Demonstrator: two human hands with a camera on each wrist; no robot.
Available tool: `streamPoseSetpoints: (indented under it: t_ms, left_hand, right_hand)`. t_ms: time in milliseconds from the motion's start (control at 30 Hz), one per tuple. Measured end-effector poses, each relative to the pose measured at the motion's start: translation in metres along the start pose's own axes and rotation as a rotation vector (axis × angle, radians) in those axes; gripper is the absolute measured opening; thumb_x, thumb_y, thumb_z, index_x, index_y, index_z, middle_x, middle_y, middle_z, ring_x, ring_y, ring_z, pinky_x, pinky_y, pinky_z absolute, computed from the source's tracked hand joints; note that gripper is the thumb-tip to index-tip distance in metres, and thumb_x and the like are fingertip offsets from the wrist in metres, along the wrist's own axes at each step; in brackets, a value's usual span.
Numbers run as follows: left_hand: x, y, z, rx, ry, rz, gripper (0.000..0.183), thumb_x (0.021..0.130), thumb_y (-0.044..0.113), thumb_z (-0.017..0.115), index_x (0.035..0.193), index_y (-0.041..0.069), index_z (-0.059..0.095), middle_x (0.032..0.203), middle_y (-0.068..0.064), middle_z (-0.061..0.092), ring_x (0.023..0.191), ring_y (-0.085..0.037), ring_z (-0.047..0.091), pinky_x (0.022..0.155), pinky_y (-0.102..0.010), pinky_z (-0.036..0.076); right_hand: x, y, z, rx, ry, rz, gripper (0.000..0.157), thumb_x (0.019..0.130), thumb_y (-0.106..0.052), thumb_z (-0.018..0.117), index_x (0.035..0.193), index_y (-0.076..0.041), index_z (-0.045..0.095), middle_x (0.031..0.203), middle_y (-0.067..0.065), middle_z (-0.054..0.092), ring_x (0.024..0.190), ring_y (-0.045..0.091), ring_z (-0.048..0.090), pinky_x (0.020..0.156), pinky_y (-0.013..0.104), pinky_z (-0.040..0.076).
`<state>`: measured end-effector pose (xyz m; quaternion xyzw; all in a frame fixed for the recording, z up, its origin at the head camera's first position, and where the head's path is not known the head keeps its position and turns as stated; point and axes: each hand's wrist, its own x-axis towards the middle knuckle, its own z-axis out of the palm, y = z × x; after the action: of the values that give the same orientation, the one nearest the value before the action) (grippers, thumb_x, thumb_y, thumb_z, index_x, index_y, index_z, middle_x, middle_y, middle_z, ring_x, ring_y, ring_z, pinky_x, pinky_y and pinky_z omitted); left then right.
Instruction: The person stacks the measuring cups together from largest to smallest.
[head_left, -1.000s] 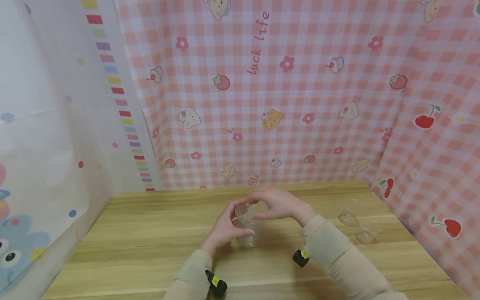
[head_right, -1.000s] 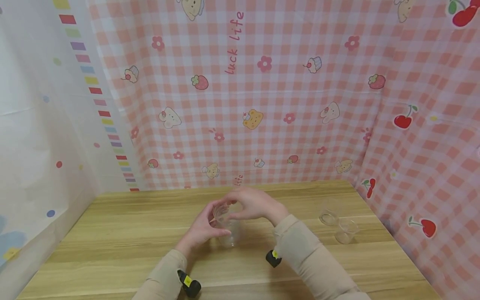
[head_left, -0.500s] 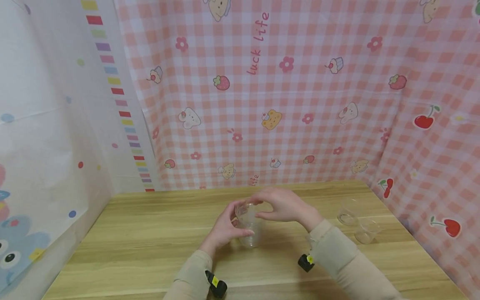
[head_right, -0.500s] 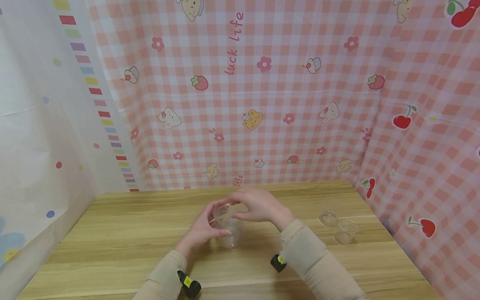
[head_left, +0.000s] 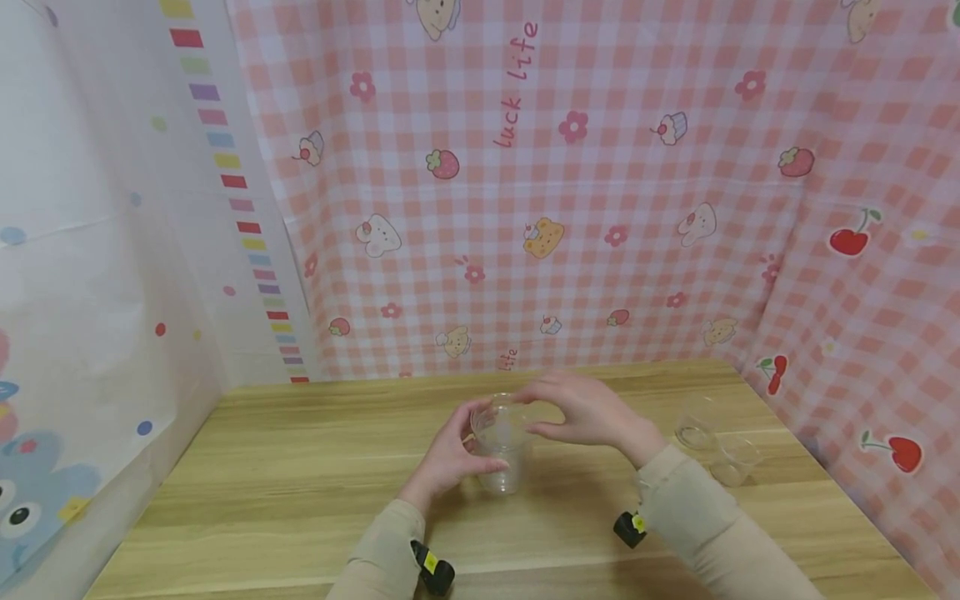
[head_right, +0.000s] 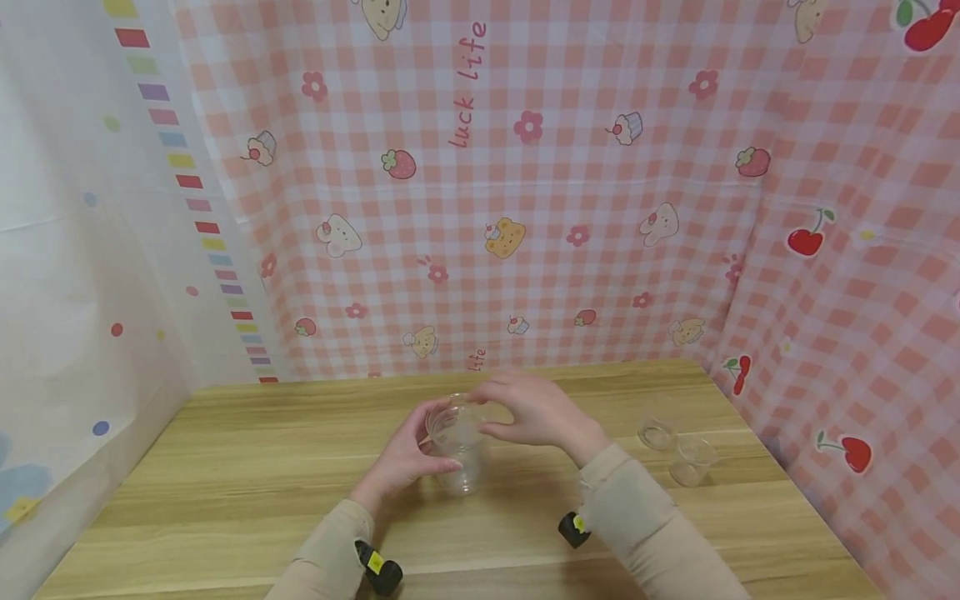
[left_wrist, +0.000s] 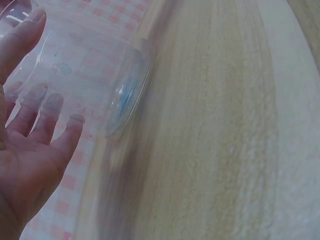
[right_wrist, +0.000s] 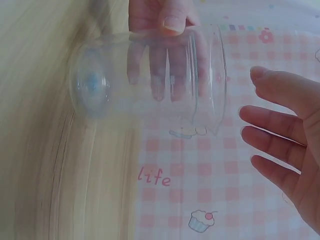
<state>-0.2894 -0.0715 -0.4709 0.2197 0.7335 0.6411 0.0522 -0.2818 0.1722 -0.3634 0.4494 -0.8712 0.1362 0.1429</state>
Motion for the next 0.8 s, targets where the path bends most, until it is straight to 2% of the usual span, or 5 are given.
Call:
streamPoseSetpoints:
  t_ms: [433, 600, 800]
  left_hand:
    - [-0.001, 0.001, 0.001, -0.005, -0.002, 0.013, 0.092, 0.070, 0.001, 0.088, 0.147, 0.008, 0.040, 0.147, -0.016, 0.046, 0.136, -0.037, 0.042, 0.111, -0.051, 0.035]
    - [-0.001, 0.002, 0.001, -0.001, 0.007, -0.010, 0.092, 0.069, 0.001, 0.089, 0.146, 0.010, 0.041, 0.147, -0.013, 0.047, 0.137, -0.034, 0.041, 0.112, -0.049, 0.034]
    - [0.000, 0.001, 0.000, 0.009, 0.009, 0.002, 0.092, 0.069, 0.001, 0.089, 0.147, 0.010, 0.041, 0.147, -0.014, 0.047, 0.136, -0.035, 0.042, 0.112, -0.049, 0.035]
  right_hand:
    - [-0.023, 0.011, -0.004, -0.020, 0.010, 0.018, 0.041, 0.085, -0.025, 0.079, 0.122, -0.012, 0.068, 0.120, 0.002, 0.068, 0.111, 0.022, 0.062, 0.091, 0.044, 0.054]
    - [-0.032, 0.015, -0.005, -0.023, -0.004, 0.029, 0.043, 0.084, -0.024, 0.080, 0.123, -0.011, 0.067, 0.121, 0.004, 0.067, 0.113, 0.024, 0.061, 0.095, 0.046, 0.052]
    - [-0.042, 0.022, -0.007, -0.045, -0.015, 0.040, 0.045, 0.085, -0.027, 0.080, 0.125, -0.011, 0.066, 0.123, 0.005, 0.066, 0.115, 0.026, 0.059, 0.097, 0.048, 0.050]
